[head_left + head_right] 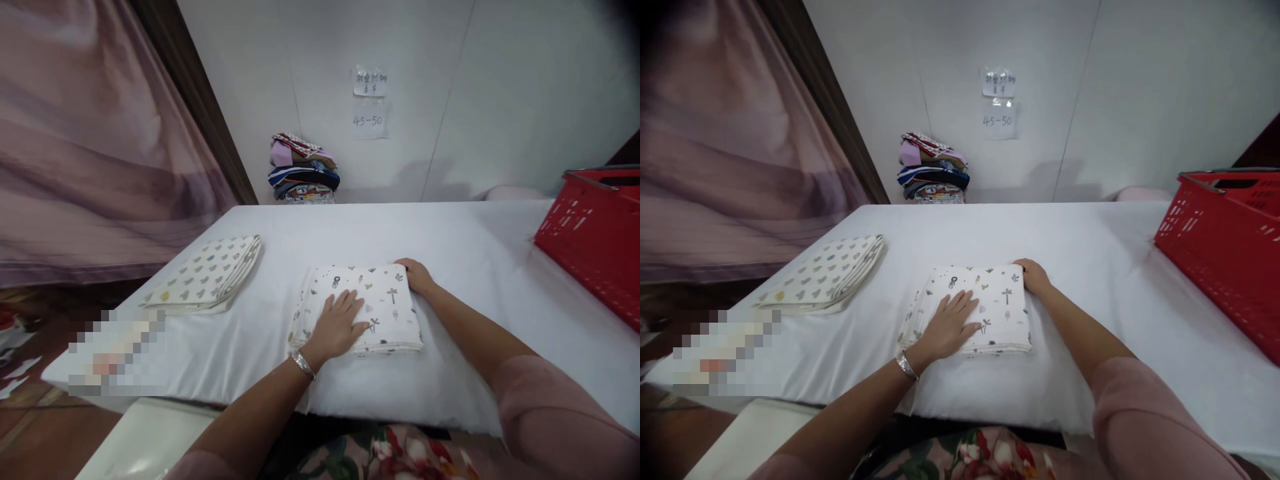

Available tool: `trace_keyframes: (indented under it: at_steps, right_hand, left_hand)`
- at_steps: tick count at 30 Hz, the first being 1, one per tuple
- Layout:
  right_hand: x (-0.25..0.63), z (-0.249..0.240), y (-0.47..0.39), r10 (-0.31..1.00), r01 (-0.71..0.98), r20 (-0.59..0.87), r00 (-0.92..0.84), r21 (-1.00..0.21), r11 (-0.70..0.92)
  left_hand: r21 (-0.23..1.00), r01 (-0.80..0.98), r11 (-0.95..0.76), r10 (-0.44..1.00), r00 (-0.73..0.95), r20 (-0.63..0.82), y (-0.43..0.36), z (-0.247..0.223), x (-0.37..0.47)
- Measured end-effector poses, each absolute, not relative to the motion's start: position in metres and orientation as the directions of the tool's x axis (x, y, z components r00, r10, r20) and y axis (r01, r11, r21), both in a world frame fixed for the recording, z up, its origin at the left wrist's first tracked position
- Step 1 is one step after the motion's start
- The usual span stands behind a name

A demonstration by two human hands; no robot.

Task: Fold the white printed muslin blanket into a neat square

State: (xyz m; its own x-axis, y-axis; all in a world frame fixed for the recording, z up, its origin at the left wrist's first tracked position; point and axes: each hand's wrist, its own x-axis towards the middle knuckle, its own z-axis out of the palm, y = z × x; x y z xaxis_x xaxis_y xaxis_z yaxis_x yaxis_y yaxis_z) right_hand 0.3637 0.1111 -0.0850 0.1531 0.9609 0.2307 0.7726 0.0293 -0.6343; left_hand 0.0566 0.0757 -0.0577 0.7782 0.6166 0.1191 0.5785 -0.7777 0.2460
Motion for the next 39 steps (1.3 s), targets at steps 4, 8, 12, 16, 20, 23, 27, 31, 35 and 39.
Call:
trace_keyframes:
  at_steps: [4,8,12,16,20,23,27,31,35,39]
  right_hand:
    - [0.373,-0.078,0.110,0.985,0.776,0.163,0.059,-0.628,0.057]
    - [0.386,-0.051,0.120,1.000,0.759,-0.013,-0.002,-0.651,-0.007]
    - [0.353,-0.022,0.137,0.994,0.806,0.106,0.012,-0.589,0.053]
    - [0.282,-0.034,0.137,0.954,0.913,0.224,-0.202,-0.310,0.266]
    - [0.249,-0.066,0.127,0.960,0.949,0.038,-0.276,-0.149,0.278]
    - [0.253,-0.072,0.127,0.961,0.953,0.006,-0.277,-0.125,0.276]
    - [0.255,-0.063,0.126,0.965,0.959,-0.008,-0.261,-0.116,0.259]
    - [0.248,-0.067,0.110,0.964,0.963,0.111,-0.240,-0.096,0.251]
    - [0.247,-0.077,0.094,0.970,0.967,0.126,-0.208,-0.122,0.223]
    - [0.244,-0.069,0.076,0.975,0.956,0.090,-0.201,-0.198,0.215]
  left_hand:
    - [0.248,0.585,-0.772,0.623,0.773,0.120,0.075,-0.058,0.057]
    - [0.247,0.581,-0.776,0.620,0.775,0.124,0.074,-0.058,0.057]
    - [0.236,0.582,-0.778,0.619,0.774,0.134,0.073,-0.058,0.058]
    - [0.219,0.580,-0.785,0.616,0.770,0.165,0.072,-0.059,0.058]
    - [0.194,0.583,-0.789,0.613,0.766,0.191,0.071,-0.062,0.059]
    - [0.184,0.590,-0.786,0.618,0.759,0.205,0.071,-0.062,0.060]
    - [0.186,0.588,-0.787,0.617,0.747,0.249,0.067,-0.058,0.060]
    - [0.261,0.568,-0.781,0.625,0.708,0.329,0.061,-0.053,0.056]
    - [0.306,0.550,-0.777,0.629,0.682,0.372,0.057,-0.052,0.053]
    - [0.319,0.534,-0.783,0.622,0.691,0.369,0.044,-0.053,0.044]
